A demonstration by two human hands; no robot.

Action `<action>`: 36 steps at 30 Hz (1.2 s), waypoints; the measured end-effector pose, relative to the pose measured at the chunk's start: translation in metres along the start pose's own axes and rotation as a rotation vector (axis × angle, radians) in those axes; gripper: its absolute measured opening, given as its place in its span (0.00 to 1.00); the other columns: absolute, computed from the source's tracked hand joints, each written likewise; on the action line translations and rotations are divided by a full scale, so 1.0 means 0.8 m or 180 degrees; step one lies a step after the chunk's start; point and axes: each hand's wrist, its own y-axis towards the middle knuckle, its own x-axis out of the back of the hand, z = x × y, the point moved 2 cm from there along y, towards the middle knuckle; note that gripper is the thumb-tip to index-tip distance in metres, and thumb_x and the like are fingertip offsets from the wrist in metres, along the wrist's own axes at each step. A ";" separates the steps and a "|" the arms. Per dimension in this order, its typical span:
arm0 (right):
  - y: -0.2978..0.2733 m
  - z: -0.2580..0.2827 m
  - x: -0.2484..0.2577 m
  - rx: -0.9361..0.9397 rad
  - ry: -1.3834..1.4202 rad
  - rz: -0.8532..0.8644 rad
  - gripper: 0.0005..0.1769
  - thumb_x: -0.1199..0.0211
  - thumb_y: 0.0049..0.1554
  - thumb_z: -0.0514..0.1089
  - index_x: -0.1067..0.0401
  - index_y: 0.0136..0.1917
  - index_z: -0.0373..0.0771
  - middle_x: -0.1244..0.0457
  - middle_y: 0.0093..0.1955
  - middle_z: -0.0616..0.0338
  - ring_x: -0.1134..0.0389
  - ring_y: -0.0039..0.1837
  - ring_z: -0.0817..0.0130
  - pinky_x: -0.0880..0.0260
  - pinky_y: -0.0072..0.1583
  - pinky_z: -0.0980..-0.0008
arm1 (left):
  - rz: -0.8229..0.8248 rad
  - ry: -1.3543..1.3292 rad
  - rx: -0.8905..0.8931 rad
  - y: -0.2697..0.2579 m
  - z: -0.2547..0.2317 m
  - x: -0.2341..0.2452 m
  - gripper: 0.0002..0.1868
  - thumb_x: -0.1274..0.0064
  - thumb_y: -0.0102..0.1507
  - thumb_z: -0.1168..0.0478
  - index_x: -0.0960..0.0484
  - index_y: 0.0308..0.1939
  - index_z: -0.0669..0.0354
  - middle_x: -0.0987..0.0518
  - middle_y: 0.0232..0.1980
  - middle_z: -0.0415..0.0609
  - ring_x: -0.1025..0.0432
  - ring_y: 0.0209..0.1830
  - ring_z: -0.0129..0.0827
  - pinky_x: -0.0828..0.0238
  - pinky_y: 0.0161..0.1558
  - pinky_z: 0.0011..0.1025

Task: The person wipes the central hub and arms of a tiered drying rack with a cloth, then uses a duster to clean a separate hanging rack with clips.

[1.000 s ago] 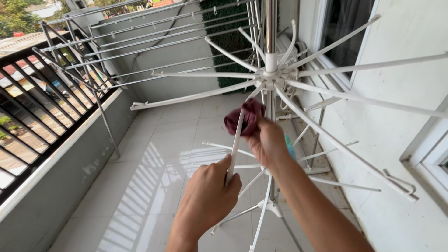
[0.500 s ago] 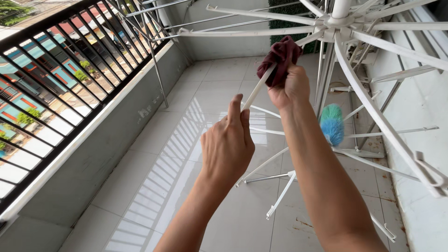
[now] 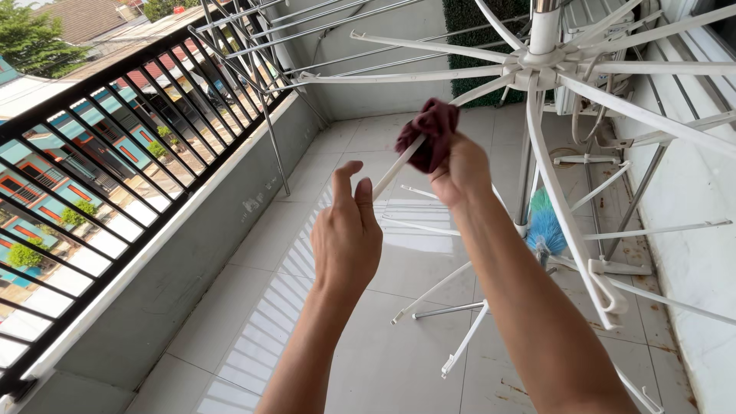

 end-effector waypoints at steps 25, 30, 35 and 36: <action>-0.031 -0.032 0.008 -0.0818 -0.0058 0.0544 0.12 0.45 0.64 0.41 0.32 0.58 0.32 0.31 0.49 0.50 0.27 0.52 0.60 0.25 0.58 0.64 | -0.0751 -0.0684 0.0929 -0.011 0.003 -0.027 0.33 0.70 0.71 0.43 0.37 0.67 0.69 0.20 0.26 0.57 0.23 0.26 0.45 0.28 0.33 0.42; -0.081 -0.068 0.016 -0.1386 -0.0488 0.0850 0.17 0.39 0.67 0.37 0.32 0.66 0.25 0.32 0.53 0.54 0.30 0.52 0.69 0.29 0.54 0.69 | -0.1068 -0.0411 0.0456 -0.006 0.021 -0.042 0.37 0.70 0.75 0.40 0.39 0.71 0.73 0.26 0.55 0.65 0.30 0.56 0.52 0.34 0.57 0.48; -0.097 -0.012 0.068 -0.1707 -0.1181 0.0236 0.21 0.44 0.63 0.42 0.33 0.64 0.26 0.30 0.52 0.53 0.26 0.53 0.66 0.23 0.58 0.67 | -0.1243 0.0155 0.0359 -0.010 -0.008 -0.013 0.32 0.63 0.74 0.44 0.33 0.67 0.71 0.28 0.56 0.66 0.38 0.59 0.56 0.40 0.58 0.54; -0.097 0.007 0.086 -0.1668 -0.1101 0.0051 0.21 0.47 0.63 0.44 0.33 0.64 0.28 0.31 0.52 0.54 0.26 0.53 0.67 0.23 0.58 0.67 | -0.1272 0.0219 0.0252 -0.019 -0.024 -0.003 0.31 0.61 0.72 0.44 0.30 0.64 0.70 0.28 0.56 0.66 0.38 0.58 0.56 0.40 0.57 0.54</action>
